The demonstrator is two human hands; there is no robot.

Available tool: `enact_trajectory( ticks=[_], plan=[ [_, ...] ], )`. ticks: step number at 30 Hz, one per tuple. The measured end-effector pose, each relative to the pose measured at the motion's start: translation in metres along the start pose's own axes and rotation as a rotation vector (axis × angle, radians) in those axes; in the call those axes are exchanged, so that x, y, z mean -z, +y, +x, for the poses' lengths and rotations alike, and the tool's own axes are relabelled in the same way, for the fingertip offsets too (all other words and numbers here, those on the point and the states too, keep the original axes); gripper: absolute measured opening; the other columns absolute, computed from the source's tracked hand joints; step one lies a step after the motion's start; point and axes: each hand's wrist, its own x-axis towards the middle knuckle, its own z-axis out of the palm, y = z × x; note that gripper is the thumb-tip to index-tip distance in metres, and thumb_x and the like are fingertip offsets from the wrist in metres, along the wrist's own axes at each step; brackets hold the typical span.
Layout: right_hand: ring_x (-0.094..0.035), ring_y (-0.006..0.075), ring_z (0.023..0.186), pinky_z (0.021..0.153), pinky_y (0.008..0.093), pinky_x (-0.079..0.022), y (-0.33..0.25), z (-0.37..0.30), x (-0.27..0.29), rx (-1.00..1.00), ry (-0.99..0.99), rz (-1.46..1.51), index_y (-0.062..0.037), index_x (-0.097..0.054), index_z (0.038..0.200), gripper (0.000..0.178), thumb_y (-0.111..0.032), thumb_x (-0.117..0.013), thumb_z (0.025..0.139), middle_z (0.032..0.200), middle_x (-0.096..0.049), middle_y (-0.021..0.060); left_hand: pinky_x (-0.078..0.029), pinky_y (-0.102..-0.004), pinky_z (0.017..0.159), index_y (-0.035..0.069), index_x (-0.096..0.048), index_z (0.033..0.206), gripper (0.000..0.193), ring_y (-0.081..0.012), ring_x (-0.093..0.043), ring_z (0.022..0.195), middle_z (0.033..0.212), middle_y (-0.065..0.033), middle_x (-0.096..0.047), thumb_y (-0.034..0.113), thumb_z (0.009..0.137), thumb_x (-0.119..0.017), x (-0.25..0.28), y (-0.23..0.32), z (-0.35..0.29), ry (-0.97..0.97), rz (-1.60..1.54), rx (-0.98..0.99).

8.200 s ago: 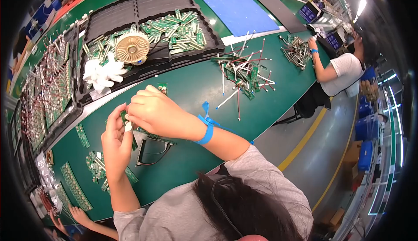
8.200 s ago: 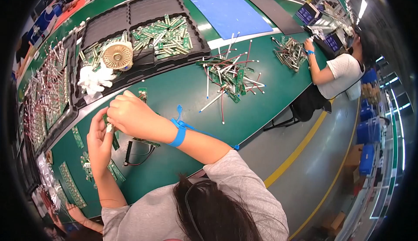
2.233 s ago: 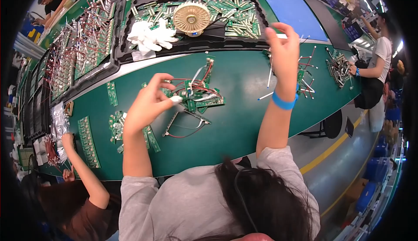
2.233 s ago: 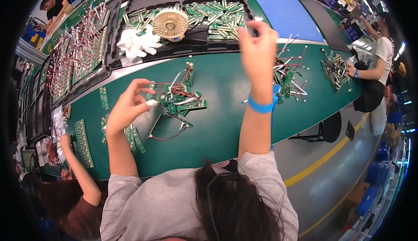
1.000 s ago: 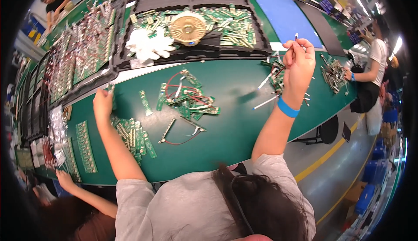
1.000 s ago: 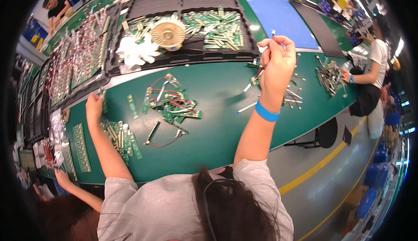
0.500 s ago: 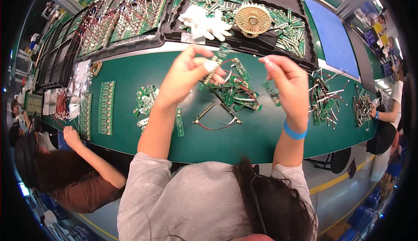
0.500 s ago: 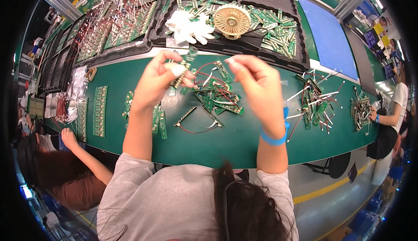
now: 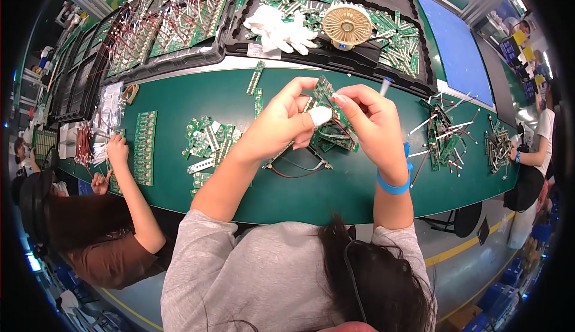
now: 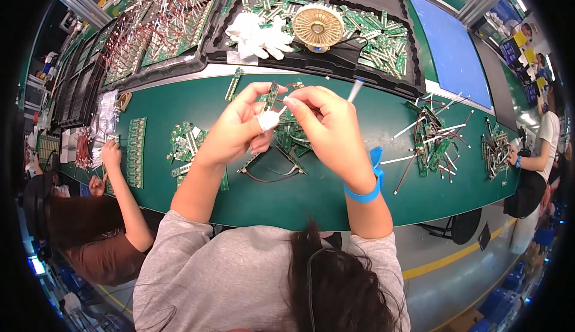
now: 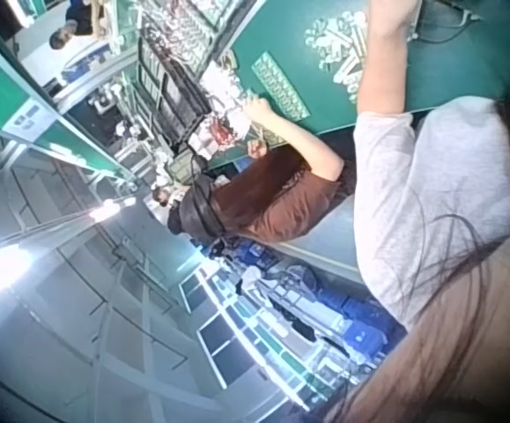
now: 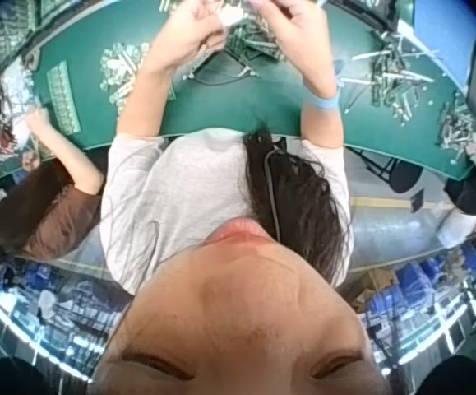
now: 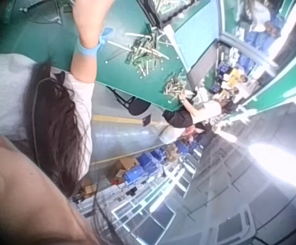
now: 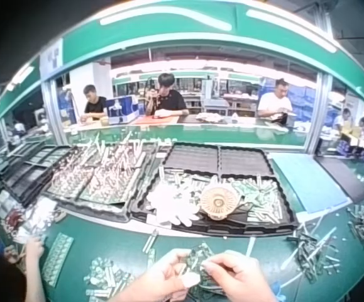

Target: The person assembles circuit boards by plugging wire connectors into the boards by hand and placing them on the table.

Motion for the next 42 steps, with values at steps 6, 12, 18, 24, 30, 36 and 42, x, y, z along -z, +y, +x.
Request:
enact_trajectory(
  ticks=[6,12,18,24,30,36,42],
  plan=[
    [-0.05,0.0059,0.065,0.057,0.0203,-0.041,0.0,-0.002,-0.002,-0.027,-0.042,0.02,0.0035,-0.06,0.089,0.014,-0.009,-0.057,0.083,0.075,-0.059,0.0041,-0.044,-0.0209,0.049,0.001,-0.041,0.114,0.027,-0.0092,-0.054,0.058,0.08,-0.0047,-0.054,0.012,0.09,-0.044,-0.016,0.007,0.003,0.045,0.189,0.037],
    [-0.052,0.0051,0.067,0.058,0.0195,-0.043,-0.003,-0.002,-0.004,-0.016,-0.06,-0.044,0.0042,-0.06,0.089,0.014,-0.008,-0.057,0.084,0.075,-0.06,0.0029,-0.048,-0.0256,0.063,-0.002,-0.044,0.114,0.028,-0.0148,-0.06,0.078,0.093,-0.0084,-0.059,0.016,0.092,-0.04,-0.015,0.002,0.001,0.046,0.46,-0.051],
    [-0.057,0.0123,0.061,0.053,0.0238,-0.044,-0.006,-0.004,-0.009,0.035,0.008,-0.141,0.004,-0.058,0.082,0.012,-0.008,-0.057,0.083,0.072,-0.058,0.0077,-0.047,-0.0341,0.063,-0.004,-0.045,0.109,0.026,-0.0281,-0.061,0.076,0.089,-0.0188,-0.06,0.005,0.085,-0.043,-0.018,0.005,-0.002,0.103,0.811,-0.144],
    [-0.062,0.0217,0.059,0.051,0.0297,-0.047,-0.014,-0.002,-0.01,0.109,-0.019,-0.329,0.0036,-0.055,0.076,0.011,-0.006,-0.056,0.081,0.071,-0.058,0.0136,-0.044,-0.0414,0.062,-0.007,-0.041,0.113,0.035,-0.0402,-0.057,0.073,0.08,-0.026,-0.057,0.001,0.079,-0.045,-0.02,0.008,-0.006,0.112,1.157,-0.154],
    [-0.059,0.025,0.058,0.051,0.0312,-0.045,-0.003,0.0,-0.011,0.136,0.003,-0.236,0.0031,-0.054,0.076,0.01,-0.006,-0.057,0.08,0.069,-0.056,0.013,-0.043,-0.0435,0.059,-0.008,-0.039,0.113,0.036,-0.0412,-0.056,0.07,0.074,-0.0261,-0.056,0.002,0.079,-0.046,-0.022,0.006,-0.004,0.116,1.037,-0.075],
    [-0.055,0.0313,0.06,0.052,0.0355,-0.042,-0.001,0.003,-0.001,0.099,-0.075,-0.267,0.0028,-0.053,0.072,0.012,-0.007,-0.056,0.079,0.069,-0.055,0.0148,-0.039,-0.0381,0.053,-0.004,-0.042,0.098,0.022,-0.0289,-0.05,0.059,0.065,-0.0187,-0.052,0.004,0.079,-0.049,-0.022,-0.002,-0.001,0.123,1.036,-0.114],
    [-0.056,0.0349,0.067,0.059,0.0415,-0.044,-0.007,0.004,0.003,0.079,-0.115,-0.519,0.0017,-0.054,0.072,0.017,-0.013,-0.055,0.079,0.071,-0.056,0.0173,-0.045,-0.0307,0.064,0.008,-0.048,0.117,0.041,-0.0193,-0.056,0.067,0.079,-0.0106,-0.06,0.004,0.077,-0.057,-0.025,-0.011,0.003,0.414,0.84,-0.242]
  ],
)
